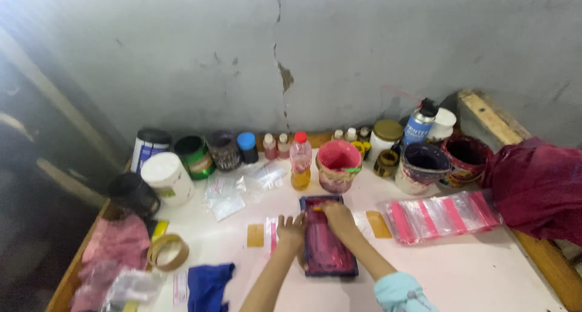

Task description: The person uses a yellow sponge to spread pink paint evenly across a rectangular screen printing frame. After applying the paint, the person uses a blue cloth to wipe the table surface and then arranges several small plastic bags containing pink strips on the table.

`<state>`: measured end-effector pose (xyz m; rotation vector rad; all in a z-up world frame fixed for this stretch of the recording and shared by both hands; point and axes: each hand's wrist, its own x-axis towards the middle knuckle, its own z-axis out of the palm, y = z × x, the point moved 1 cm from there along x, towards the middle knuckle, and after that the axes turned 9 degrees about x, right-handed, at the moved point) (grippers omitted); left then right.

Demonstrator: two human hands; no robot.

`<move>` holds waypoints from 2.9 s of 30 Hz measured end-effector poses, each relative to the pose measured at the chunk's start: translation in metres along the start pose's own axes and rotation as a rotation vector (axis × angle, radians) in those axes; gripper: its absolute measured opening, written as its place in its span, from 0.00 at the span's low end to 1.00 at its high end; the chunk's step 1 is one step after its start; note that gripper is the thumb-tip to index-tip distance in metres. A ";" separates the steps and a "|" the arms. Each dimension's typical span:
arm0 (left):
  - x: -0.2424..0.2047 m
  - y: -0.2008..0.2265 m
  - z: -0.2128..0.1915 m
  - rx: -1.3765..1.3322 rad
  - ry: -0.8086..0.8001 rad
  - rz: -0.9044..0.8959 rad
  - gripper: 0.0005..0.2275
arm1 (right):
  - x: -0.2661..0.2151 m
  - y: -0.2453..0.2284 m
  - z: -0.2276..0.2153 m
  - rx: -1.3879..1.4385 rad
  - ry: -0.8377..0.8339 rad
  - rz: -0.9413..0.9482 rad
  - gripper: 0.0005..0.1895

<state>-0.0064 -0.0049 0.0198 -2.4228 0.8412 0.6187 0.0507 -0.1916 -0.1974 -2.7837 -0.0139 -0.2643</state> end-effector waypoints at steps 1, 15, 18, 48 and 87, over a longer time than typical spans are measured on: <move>-0.002 -0.001 0.003 -0.011 -0.014 0.003 0.30 | -0.002 0.001 0.001 0.002 -0.018 -0.001 0.20; 0.120 0.010 0.059 0.256 -0.158 0.059 0.72 | -0.103 -0.032 -0.057 0.212 -0.336 -0.077 0.14; 0.010 0.003 -0.002 0.111 0.011 -0.021 0.28 | -0.067 -0.034 -0.079 0.133 -0.245 0.012 0.16; 0.123 0.010 0.072 0.236 -0.105 0.110 0.70 | -0.113 -0.026 -0.014 -0.103 -0.180 -0.486 0.22; 0.123 0.013 0.068 0.286 -0.143 0.071 0.71 | -0.129 -0.044 0.000 0.178 0.218 -0.170 0.20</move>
